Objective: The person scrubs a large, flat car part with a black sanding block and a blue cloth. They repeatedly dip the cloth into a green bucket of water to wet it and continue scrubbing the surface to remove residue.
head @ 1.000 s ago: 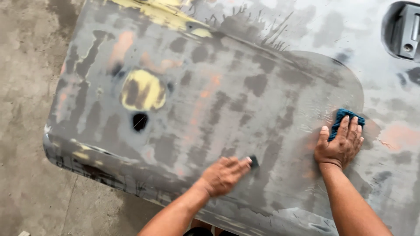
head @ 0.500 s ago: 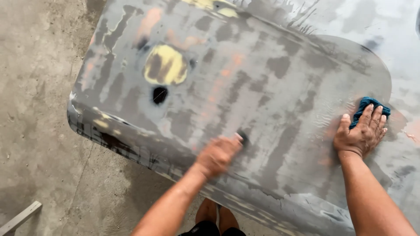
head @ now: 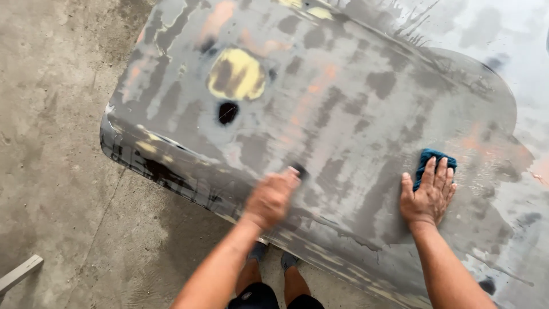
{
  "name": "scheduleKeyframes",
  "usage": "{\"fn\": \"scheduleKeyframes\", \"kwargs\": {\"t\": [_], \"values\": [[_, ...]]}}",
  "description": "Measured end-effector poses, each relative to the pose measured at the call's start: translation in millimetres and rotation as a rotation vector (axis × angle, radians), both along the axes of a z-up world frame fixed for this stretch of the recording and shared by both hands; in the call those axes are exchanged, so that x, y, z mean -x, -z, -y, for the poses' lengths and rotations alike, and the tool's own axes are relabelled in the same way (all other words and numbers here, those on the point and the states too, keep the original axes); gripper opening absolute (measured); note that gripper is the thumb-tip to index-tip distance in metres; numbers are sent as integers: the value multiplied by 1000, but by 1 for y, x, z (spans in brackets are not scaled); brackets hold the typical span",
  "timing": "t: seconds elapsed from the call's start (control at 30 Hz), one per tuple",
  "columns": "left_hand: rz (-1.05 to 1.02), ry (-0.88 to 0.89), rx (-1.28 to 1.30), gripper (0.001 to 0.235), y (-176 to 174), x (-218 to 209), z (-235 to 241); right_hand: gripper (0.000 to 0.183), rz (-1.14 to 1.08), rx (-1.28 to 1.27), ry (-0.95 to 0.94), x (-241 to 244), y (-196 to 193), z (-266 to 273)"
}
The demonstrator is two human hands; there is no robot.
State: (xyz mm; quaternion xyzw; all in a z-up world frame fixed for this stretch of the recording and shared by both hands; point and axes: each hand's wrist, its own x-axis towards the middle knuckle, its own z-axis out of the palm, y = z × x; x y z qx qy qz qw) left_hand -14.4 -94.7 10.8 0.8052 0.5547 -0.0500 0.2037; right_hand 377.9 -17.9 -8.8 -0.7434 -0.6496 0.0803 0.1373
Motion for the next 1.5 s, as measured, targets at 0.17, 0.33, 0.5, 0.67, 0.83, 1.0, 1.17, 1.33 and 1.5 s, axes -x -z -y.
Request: {"fn": "scheduleKeyframes", "kwargs": {"t": [0.17,0.33,0.5,0.67,0.83,1.0,1.17,1.33,1.5], "values": [[47,-640,-579,46,30,89,-3,84,33,-21,-5,54,25,25],[184,-430,-481,52,21,76,40,81,22,52,-190,206,7,18],[133,-619,-512,45,22,110,32,65,-1,168,-665,325,-7,35],[138,-750,-532,45,34,101,23,57,-3,110,-841,267,-5,99],[277,-523,-533,42,35,19,36,61,79,-78,-629,119,2,134],[357,180,-463,43,26,-73,78,74,73,57,29,62,4,100],[140,-49,-401,44,33,35,45,83,72,-28,22,93,10,63],[104,-661,-694,38,27,34,52,81,43,-14,24,107,-4,59],[459,107,-508,41,0,-58,90,78,39,-47,18,104,-3,61]]}}
